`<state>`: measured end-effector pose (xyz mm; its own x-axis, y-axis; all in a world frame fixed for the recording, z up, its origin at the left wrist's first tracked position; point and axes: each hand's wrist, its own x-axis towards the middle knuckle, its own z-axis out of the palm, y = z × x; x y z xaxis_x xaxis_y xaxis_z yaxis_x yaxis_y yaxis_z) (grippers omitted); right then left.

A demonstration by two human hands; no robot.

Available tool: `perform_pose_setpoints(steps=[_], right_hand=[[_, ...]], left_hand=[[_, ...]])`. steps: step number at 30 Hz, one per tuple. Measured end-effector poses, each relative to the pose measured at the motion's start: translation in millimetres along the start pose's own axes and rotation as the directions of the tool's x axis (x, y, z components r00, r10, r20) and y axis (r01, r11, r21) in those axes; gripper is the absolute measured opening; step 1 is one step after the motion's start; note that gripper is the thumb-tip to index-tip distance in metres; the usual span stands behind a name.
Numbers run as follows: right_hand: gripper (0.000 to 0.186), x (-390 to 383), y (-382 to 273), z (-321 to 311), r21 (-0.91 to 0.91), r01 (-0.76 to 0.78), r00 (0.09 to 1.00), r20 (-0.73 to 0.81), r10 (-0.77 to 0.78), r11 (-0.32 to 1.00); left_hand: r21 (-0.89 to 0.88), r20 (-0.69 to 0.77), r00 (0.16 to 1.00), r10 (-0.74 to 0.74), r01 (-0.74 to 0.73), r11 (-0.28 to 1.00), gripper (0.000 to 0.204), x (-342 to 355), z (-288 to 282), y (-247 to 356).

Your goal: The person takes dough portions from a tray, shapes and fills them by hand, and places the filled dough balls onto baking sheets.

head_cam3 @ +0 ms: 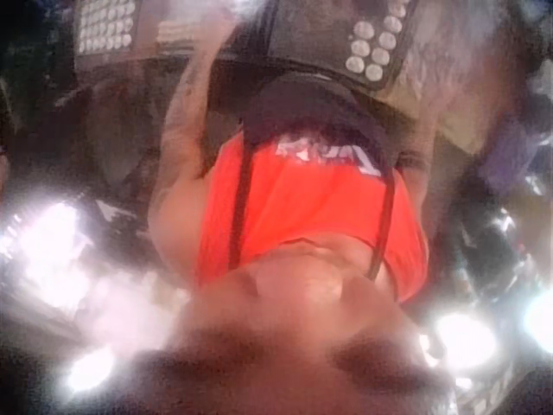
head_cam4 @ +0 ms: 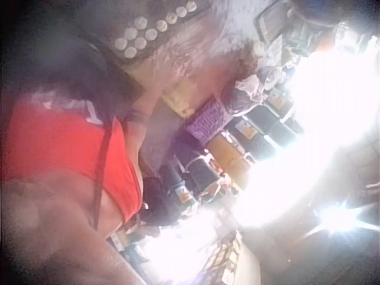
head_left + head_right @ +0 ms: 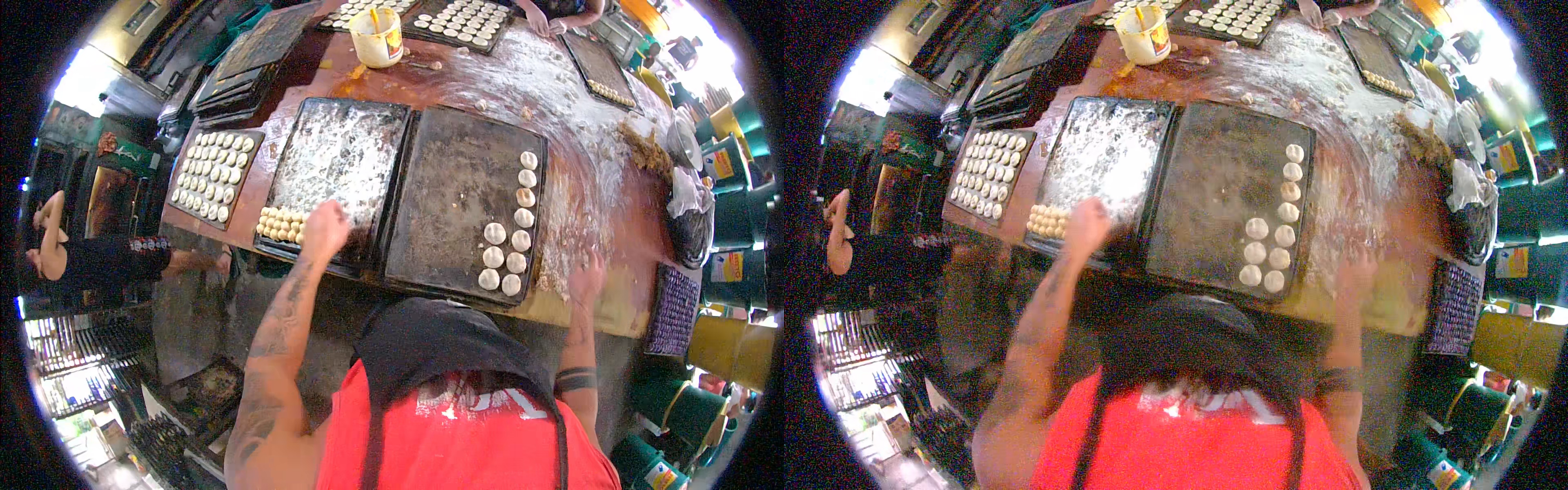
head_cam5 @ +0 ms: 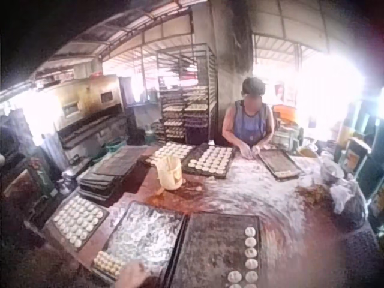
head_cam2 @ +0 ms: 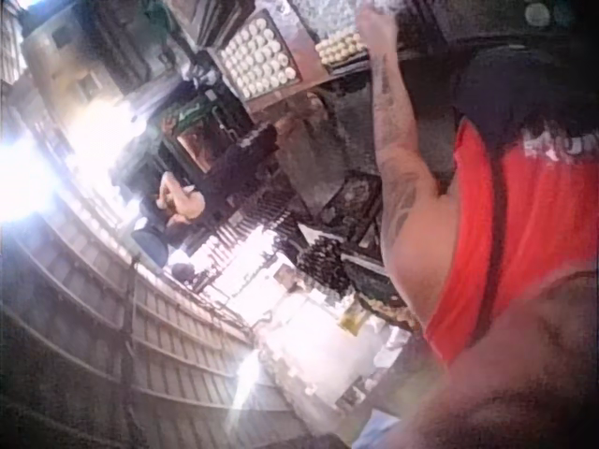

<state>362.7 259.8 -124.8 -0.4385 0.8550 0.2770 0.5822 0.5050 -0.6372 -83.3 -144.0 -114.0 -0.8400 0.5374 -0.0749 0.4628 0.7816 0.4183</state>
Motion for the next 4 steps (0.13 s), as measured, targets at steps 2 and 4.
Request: perform_pose_setpoints(steps=[2, 4], right_hand=[[0.038, -30.3, 6.2, -30.8, 0.193, -0.111, 0.992, -0.038, 0.121, 0.975], [0.041, -30.0, 34.8, -36.4, -0.089, -0.013, 1.0, -0.016, 0.011, 0.996]], left_hand=[[0.337, -0.216, 0.975, 0.043, 0.033, 0.941, 0.019, -11.5, -20.7, -33.4], [0.46, -0.079, 0.997, 0.012, 0.026, 0.888, 0.033, 0.8, -11.9, -79.9]])
